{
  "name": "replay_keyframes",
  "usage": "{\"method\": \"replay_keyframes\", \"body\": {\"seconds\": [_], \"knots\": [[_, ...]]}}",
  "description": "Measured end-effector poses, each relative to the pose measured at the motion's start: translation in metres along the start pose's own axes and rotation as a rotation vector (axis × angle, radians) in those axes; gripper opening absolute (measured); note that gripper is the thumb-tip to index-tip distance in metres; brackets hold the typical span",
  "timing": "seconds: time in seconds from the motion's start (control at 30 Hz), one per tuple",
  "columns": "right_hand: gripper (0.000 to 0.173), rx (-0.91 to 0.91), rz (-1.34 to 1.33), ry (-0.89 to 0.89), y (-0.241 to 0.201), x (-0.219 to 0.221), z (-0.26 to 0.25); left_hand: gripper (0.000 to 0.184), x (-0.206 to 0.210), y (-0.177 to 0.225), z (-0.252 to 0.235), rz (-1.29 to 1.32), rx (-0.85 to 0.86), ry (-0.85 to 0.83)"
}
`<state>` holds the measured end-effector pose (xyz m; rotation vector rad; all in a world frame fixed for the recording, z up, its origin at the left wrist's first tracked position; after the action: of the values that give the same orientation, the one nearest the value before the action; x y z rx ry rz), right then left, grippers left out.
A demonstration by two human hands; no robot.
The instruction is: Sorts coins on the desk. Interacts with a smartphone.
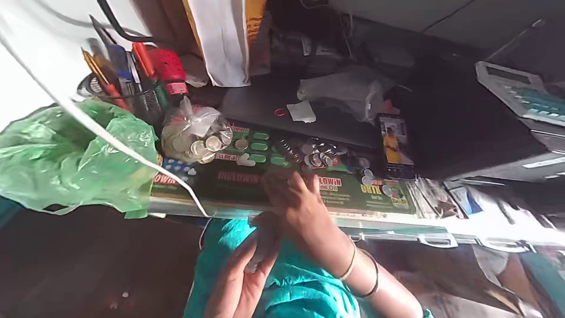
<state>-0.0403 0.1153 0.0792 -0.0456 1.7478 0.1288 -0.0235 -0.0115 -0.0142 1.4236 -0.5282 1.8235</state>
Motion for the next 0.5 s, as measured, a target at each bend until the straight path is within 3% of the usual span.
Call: {"method": "replay_keyframes", "body": {"seconds": [0.27, 0.37, 0.5], "knots": [[0.016, -0.134, -0.214, 0.311, -0.002, -0.006, 0.04, 0.027, -0.001, -0.004, -0.003, -0.008, -0.031, -0.06], [0.01, 0.037, -0.556, 0.332, 0.011, -0.01, 0.05, 0.029, 0.005, -0.007, -0.001, 0.005, -0.062, -0.106], [0.016, 0.201, -1.214, 0.237, 0.027, -0.005, 0.061, 0.033, 0.011, -0.011, 0.004, -0.044, -0.102, -0.139]]}}
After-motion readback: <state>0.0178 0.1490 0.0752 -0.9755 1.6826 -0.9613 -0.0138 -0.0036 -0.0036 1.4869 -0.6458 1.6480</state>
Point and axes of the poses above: each hand's wrist, its own z-axis away from the middle knuckle, its own x-axis out of the palm, y = z × x, the point moved 5 cm from there along -z, towards the middle knuckle, and after that the axes turned 12 degrees about -y, right-handed, at the moved point
